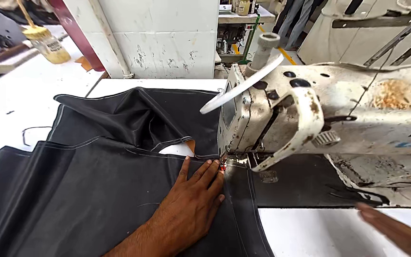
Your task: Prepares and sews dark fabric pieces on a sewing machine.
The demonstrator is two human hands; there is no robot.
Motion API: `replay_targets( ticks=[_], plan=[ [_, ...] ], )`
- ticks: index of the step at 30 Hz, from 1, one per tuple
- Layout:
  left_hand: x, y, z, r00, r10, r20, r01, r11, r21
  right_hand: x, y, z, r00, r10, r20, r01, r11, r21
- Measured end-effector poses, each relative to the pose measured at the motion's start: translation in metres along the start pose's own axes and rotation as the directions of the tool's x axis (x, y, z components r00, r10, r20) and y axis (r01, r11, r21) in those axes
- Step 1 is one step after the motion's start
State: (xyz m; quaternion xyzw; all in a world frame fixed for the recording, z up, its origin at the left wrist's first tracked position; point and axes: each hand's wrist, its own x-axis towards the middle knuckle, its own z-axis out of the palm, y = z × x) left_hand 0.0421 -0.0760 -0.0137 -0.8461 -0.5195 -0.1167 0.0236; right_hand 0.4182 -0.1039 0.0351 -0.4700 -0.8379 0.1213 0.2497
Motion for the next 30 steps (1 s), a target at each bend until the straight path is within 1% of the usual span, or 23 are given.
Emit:
replay_targets(
  ticks=[2, 3, 5, 6, 7, 8, 10, 11, 12, 13, 14, 15, 16, 17, 18, 19, 20, 22, 23, 25, 27, 28, 30],
  plan=[
    [-0.012, 0.013, -0.008, 1.000, -0.001, 0.029, 0.001, 1.000, 0.008, 0.000, -0.020, 0.016, 0.981, -0.133, 0.144, 0.115, 0.985, 0.126],
    [-0.022, 0.026, -0.016, 0.999, 0.002, 0.044, -0.001, 1.000, -0.024, 0.001, -0.030, 0.025, 0.960, -0.194, 0.203, 0.161, 0.972, 0.168],
    [-0.047, 0.058, -0.035, 0.988, -0.020, 0.155, 0.042, 0.989, -0.142, 0.001, -0.048, 0.041, 0.909, -0.282, 0.307, 0.226, 0.953, 0.204],
    [-0.061, 0.073, -0.038, 0.978, -0.036, 0.204, 0.073, 0.982, -0.177, 0.001, -0.054, 0.049, 0.882, -0.315, 0.351, 0.257, 0.945, 0.203],
    [-0.075, 0.084, -0.036, 0.972, -0.047, 0.231, 0.087, 0.982, -0.165, 0.001, -0.056, 0.057, 0.856, -0.338, 0.391, 0.284, 0.940, 0.189],
    [-0.087, 0.090, -0.030, 0.971, -0.047, 0.234, 0.077, 0.989, -0.123, 0.000, -0.056, 0.064, 0.837, -0.359, 0.413, 0.311, 0.933, 0.180],
    [-0.098, 0.089, -0.018, 0.985, -0.018, 0.170, 0.022, 1.000, -0.022, 0.001, -0.052, 0.075, 0.820, -0.395, 0.415, 0.344, 0.919, 0.194],
    [-0.099, 0.084, -0.019, 0.983, 0.017, 0.184, -0.010, 0.999, -0.035, 0.003, -0.049, 0.078, 0.816, -0.412, 0.405, 0.353, 0.911, 0.215],
    [-0.098, 0.078, -0.025, 0.976, 0.046, 0.213, -0.023, 0.994, -0.107, 0.004, -0.046, 0.079, 0.817, -0.425, 0.390, 0.354, 0.903, 0.244],
    [-0.097, 0.072, -0.034, 0.973, 0.041, 0.228, 0.013, 0.973, -0.230, 0.006, -0.044, 0.080, 0.820, -0.438, 0.369, 0.359, 0.895, 0.264],
    [-0.095, 0.065, -0.043, 0.979, -0.021, 0.204, 0.095, 0.927, -0.364, 0.010, -0.041, 0.081, 0.825, -0.449, 0.343, 0.367, 0.888, 0.279],
    [-0.092, 0.057, -0.053, 0.979, -0.135, 0.152, 0.190, 0.874, -0.448, 0.014, -0.039, 0.081, 0.833, -0.458, 0.310, 0.381, 0.881, 0.281],
    [-0.089, 0.049, -0.062, 0.960, -0.270, 0.068, 0.271, 0.849, -0.454, 0.017, -0.038, 0.082, 0.837, -0.469, 0.281, 0.401, 0.876, 0.268],
    [-0.084, 0.040, -0.067, 0.926, -0.375, -0.050, 0.325, 0.856, -0.403, 0.020, -0.038, 0.084, 0.840, -0.481, 0.250, 0.428, 0.871, 0.240],
    [-0.077, 0.034, -0.069, 0.884, -0.439, -0.160, 0.367, 0.864, -0.343, 0.022, -0.039, 0.087, 0.840, -0.494, 0.224, 0.456, 0.867, 0.202],
    [-0.071, 0.029, -0.069, 0.851, -0.470, -0.233, 0.394, 0.866, -0.307, 0.024, -0.041, 0.090, 0.831, -0.514, 0.214, 0.485, 0.857, 0.175],
    [-0.067, 0.028, -0.067, 0.835, -0.483, -0.262, 0.400, 0.861, -0.313, 0.025, -0.042, 0.092, 0.813, -0.540, 0.219, 0.514, 0.842, 0.165],
    [-0.062, 0.034, -0.065, 0.844, -0.501, -0.190, 0.407, 0.830, -0.382, 0.023, -0.044, 0.095, 0.775, -0.592, 0.222, 0.564, 0.806, 0.180],
    [-0.060, 0.040, -0.063, 0.859, -0.492, -0.138, 0.412, 0.826, -0.385, 0.022, -0.045, 0.096, 0.764, -0.610, 0.210, 0.581, 0.792, 0.187],
    [-0.058, 0.046, -0.055, 0.913, -0.404, -0.065, 0.364, 0.874, -0.321, 0.020, -0.048, 0.098, 0.756, -0.635, 0.158, 0.607, 0.771, 0.194],
    [-0.059, 0.043, -0.043, 0.970, -0.233, -0.068, 0.216, 0.956, -0.197, 0.017, -0.049, 0.100, 0.755, -0.645, 0.117, 0.617, 0.759, 0.206],
    [-0.060, 0.039, -0.037, 0.986, -0.143, -0.084, 0.128, 0.978, -0.164, 0.016, -0.049, 0.101, 0.757, -0.644, 0.110, 0.615, 0.760, 0.210],
    [-0.060, 0.031, -0.031, 0.998, 0.005, -0.061, -0.011, 0.995, -0.101, 0.014, -0.048, 0.103, 0.764, -0.639, 0.090, 0.612, 0.761, 0.216]
  ],
)
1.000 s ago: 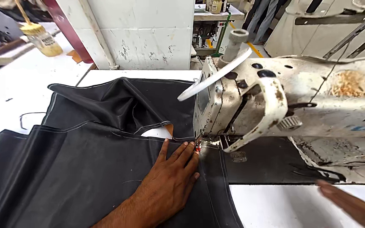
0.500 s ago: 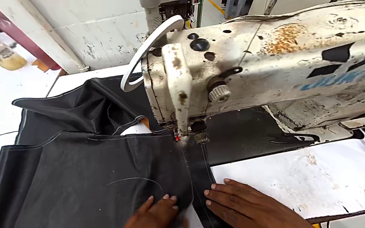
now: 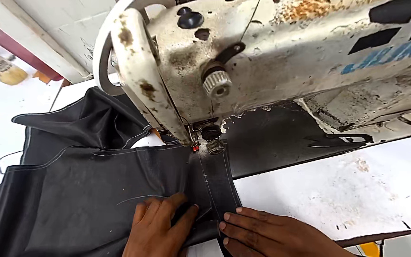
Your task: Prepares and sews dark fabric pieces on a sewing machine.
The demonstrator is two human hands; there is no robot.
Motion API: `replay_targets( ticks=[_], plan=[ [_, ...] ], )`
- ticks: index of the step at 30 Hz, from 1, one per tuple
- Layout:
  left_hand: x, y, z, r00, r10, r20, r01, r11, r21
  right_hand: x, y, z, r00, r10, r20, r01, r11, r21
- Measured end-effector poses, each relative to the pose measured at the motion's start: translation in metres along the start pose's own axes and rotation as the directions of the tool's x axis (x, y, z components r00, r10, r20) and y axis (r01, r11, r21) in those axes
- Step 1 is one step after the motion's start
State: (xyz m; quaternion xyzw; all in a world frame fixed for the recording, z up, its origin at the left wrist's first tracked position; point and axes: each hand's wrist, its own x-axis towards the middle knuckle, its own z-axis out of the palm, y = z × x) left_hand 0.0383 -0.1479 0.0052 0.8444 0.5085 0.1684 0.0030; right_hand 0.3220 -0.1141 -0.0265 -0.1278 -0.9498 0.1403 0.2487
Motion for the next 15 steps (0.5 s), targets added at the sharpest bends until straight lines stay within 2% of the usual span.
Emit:
replay_targets(
  ticks=[2, 5, 15],
  plan=[
    [0.0043, -0.0067, 0.0038, 0.996, 0.085, 0.020, -0.084, 0.996, -0.036, -0.0004, 0.0004, 0.0006, 1.000, -0.001, -0.006, 0.001, 1.000, -0.002],
    [0.0098, -0.0096, 0.0078, 0.992, 0.124, 0.001, -0.123, 0.985, -0.124, -0.0001, 0.0002, 0.0015, 1.000, -0.015, -0.002, 0.015, 1.000, -0.007],
    [0.0111, -0.0079, 0.0113, 0.986, 0.164, -0.023, -0.165, 0.986, -0.028, 0.0004, 0.0003, -0.0003, 0.999, -0.032, 0.042, 0.033, 0.999, -0.012]
  ],
)
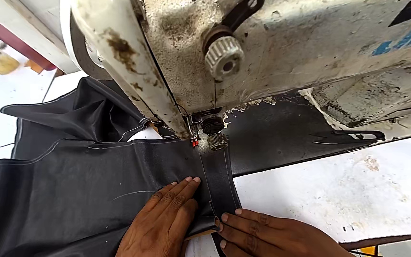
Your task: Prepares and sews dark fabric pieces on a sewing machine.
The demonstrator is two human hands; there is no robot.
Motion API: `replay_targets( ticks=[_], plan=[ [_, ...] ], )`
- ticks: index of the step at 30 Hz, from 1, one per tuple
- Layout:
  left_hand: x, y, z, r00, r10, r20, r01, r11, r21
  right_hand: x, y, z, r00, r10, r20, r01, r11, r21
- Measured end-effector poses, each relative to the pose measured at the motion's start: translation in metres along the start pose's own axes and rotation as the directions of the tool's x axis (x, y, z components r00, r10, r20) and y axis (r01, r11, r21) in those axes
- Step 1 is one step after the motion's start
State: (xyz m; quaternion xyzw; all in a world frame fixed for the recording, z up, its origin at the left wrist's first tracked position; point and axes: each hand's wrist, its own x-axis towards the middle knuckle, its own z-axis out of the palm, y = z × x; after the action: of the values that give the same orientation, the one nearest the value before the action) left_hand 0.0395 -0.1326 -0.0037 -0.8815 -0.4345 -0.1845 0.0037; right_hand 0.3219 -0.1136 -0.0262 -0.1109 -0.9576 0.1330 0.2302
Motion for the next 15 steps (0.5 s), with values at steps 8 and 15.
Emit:
replay_targets(
  ticks=[8, 15],
  plan=[
    [0.0035, 0.0008, 0.0023, 1.000, -0.018, 0.019, 0.017, 0.999, 0.042, 0.0002, -0.0001, -0.0025, 0.999, 0.012, 0.033, -0.012, 1.000, 0.019],
    [0.0081, -0.0009, 0.0085, 0.994, -0.057, 0.093, 0.048, 0.995, 0.091, 0.0055, -0.0016, -0.0085, 0.998, 0.031, 0.062, -0.035, 0.997, 0.072]
  ],
)
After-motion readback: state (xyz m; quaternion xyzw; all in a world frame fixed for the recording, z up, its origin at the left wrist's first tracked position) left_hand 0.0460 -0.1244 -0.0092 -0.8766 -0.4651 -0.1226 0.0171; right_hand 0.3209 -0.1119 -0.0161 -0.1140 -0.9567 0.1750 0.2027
